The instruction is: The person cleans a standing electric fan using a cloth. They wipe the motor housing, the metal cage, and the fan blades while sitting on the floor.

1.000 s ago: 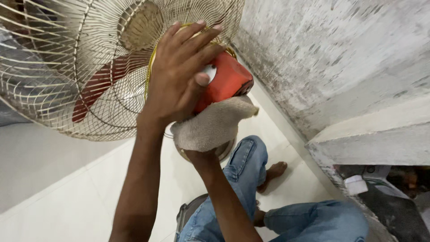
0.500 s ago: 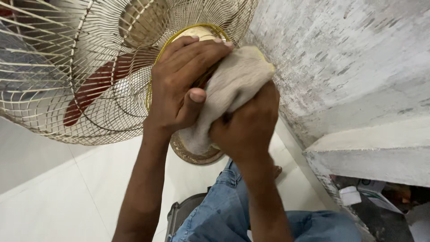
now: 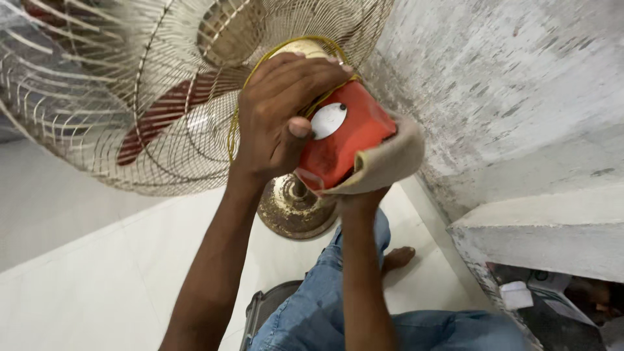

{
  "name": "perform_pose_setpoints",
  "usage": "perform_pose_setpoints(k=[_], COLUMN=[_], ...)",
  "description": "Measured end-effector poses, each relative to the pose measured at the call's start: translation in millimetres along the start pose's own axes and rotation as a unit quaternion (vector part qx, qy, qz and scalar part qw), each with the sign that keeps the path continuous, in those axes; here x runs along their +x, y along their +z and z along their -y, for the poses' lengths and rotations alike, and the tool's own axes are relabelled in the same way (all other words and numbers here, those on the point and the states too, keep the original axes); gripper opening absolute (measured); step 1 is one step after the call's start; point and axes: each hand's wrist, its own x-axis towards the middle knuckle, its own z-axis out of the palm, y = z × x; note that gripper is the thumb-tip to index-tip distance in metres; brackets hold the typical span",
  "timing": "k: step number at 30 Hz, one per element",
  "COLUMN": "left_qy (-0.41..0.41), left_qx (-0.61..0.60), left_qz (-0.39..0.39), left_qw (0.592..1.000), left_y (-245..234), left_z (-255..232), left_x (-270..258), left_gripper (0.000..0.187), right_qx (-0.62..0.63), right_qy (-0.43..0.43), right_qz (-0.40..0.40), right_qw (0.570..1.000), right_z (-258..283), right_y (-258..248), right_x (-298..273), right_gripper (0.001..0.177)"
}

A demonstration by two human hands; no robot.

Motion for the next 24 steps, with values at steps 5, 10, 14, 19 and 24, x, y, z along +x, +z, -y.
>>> perform_pose_setpoints(k=[5, 10, 14, 19, 24], left_qy=[-0.001, 0.003, 0.005, 0.017, 0.027], left_qx=[0.002, -0.007, -0.005, 0.000, 0.002], left_qz=[-0.011, -0.023, -0.031, -0.042, -0.046], left_qw=[1.000, 1.000, 1.000, 0.999, 0.999], left_y=[1, 1, 2, 4, 4], left_z=[-1, -4, -4, 0, 2], left_x=[-1, 1, -1, -4, -6], left_gripper=[0.082, 0.078, 0.075, 0.072, 0.067], right_qx=[0.008, -0.007, -0.018, -0.027, -0.003], right_qy=[0.022, 0.027, 0.043, 0.051, 0.077], right_qz=[-0.024, -0.034, -0.030, 0.004, -0.009], right_qw=[0.999, 0.999, 0.998, 0.998, 0.997], right_z=[-23, -22, -13, -5, -12], right_y=[18, 34, 43, 50, 44], right_x=[-42, -74, -119, -166, -174], right_gripper=[0.053, 0.053, 0.053, 0.053, 0.052])
